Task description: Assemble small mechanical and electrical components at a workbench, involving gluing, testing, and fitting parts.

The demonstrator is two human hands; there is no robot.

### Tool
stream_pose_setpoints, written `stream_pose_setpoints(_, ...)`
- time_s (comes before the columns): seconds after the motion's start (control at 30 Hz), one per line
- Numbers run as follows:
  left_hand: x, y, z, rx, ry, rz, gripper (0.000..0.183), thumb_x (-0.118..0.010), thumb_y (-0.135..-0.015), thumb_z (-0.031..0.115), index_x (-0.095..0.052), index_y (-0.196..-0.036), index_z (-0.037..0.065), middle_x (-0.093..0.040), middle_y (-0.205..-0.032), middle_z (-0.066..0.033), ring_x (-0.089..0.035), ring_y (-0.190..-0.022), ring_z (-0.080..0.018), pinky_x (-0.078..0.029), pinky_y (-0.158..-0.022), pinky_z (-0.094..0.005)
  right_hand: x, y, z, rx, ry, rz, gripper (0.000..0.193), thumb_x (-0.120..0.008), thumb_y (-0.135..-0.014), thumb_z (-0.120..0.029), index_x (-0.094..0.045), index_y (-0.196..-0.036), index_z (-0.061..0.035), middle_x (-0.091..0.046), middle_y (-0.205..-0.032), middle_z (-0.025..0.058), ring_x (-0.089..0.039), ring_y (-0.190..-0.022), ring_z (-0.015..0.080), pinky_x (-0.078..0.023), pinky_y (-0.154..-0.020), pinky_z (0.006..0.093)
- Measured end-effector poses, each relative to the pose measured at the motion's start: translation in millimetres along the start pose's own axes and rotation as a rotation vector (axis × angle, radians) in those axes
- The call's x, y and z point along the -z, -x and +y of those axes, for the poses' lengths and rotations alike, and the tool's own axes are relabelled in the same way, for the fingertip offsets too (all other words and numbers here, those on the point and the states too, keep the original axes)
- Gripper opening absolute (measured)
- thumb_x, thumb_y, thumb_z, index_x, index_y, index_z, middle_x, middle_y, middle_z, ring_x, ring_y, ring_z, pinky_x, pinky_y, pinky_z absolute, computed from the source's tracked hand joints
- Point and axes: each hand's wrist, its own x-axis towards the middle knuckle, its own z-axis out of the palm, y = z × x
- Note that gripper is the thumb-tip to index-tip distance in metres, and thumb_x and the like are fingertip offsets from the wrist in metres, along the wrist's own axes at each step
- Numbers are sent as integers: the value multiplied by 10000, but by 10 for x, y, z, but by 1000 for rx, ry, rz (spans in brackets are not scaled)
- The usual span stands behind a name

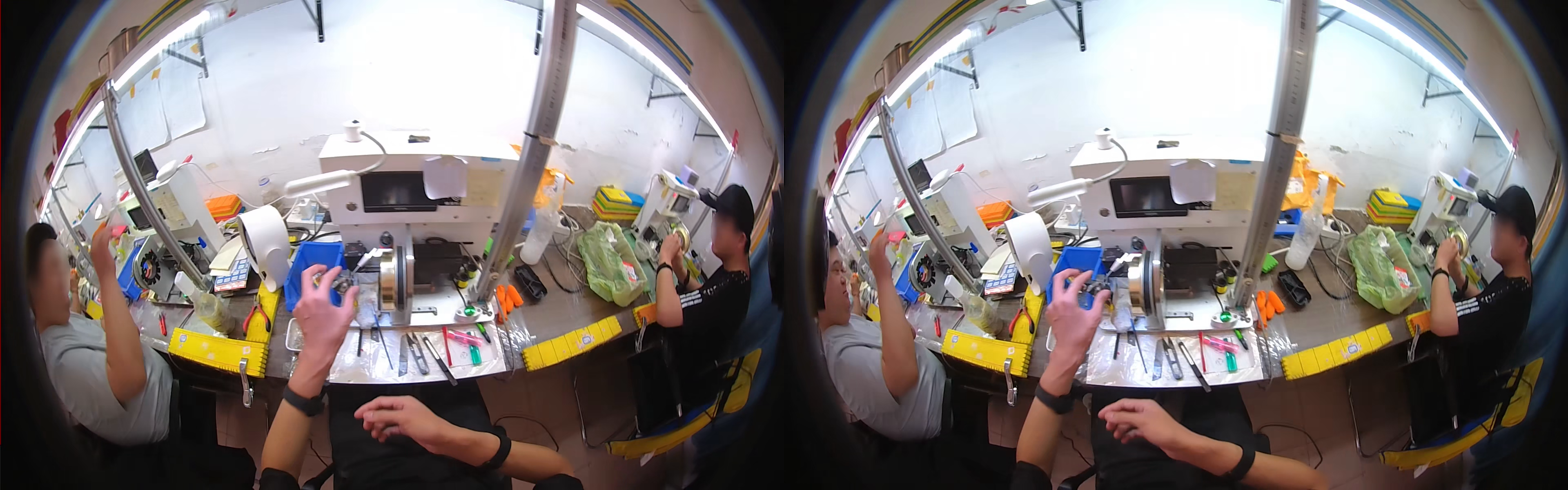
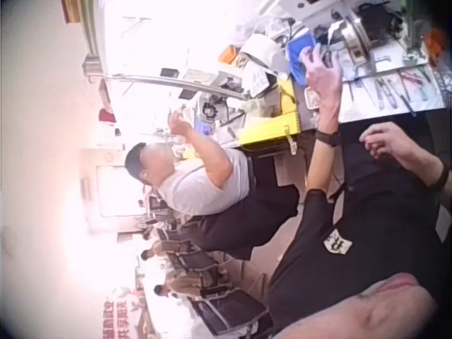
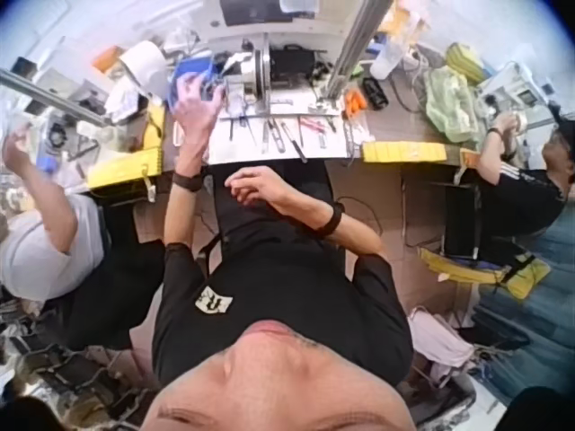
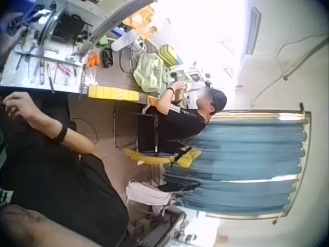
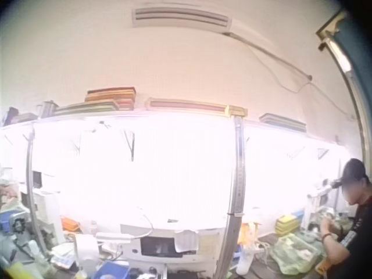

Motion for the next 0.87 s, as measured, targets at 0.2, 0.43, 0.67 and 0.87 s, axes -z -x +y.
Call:
stream_pose_setpoints(0.2,-262,-182,-169,-86,-133,-138,225,-731,-785,190,-700,-953,44,-566,-1200,-111,-656,-912,-321,-533,-732,-415,30,-364,-320,110,-228,218,271,-585,-947,-136,-604,-1193,-24,-621,-910,-1,-601,-785,77,-499,-724,232)
stream_pose_setpoints(0.43,-190,-192,-184,-287,-30,68,44,-683,-775,50,-664,-811,35,-628,-1041,-76,-673,-741,-263,-523,-584,-341,100,-735,-459,183,-248,384,271,-601,-931,-163,-604,-1162,-20,-602,-956,15,-575,-800,108,-479,-713,263)
stream_pose_setpoints(0.67,-107,-228,-291,-384,50,20,87,-686,-749,33,-662,-831,49,-615,-1022,-112,-659,-811,-296,-533,-631,-374,146,-1345,-510,337,-239,512,264,-526,-978,-276,-604,-1151,-93,-597,-951,29,-571,-793,111,-473,-657,266)
stream_pose_setpoints(0.87,-139,-147,-515,-189,150,-253,102,-699,-763,67,-687,-865,77,-585,-1139,-144,-673,-870,-334,-546,-675,-414,380,-1989,-549,465,-202,550,379,-448,-1015,-427,-558,-1210,-122,-575,-1069,34,-593,-927,128,-527,-760,312)
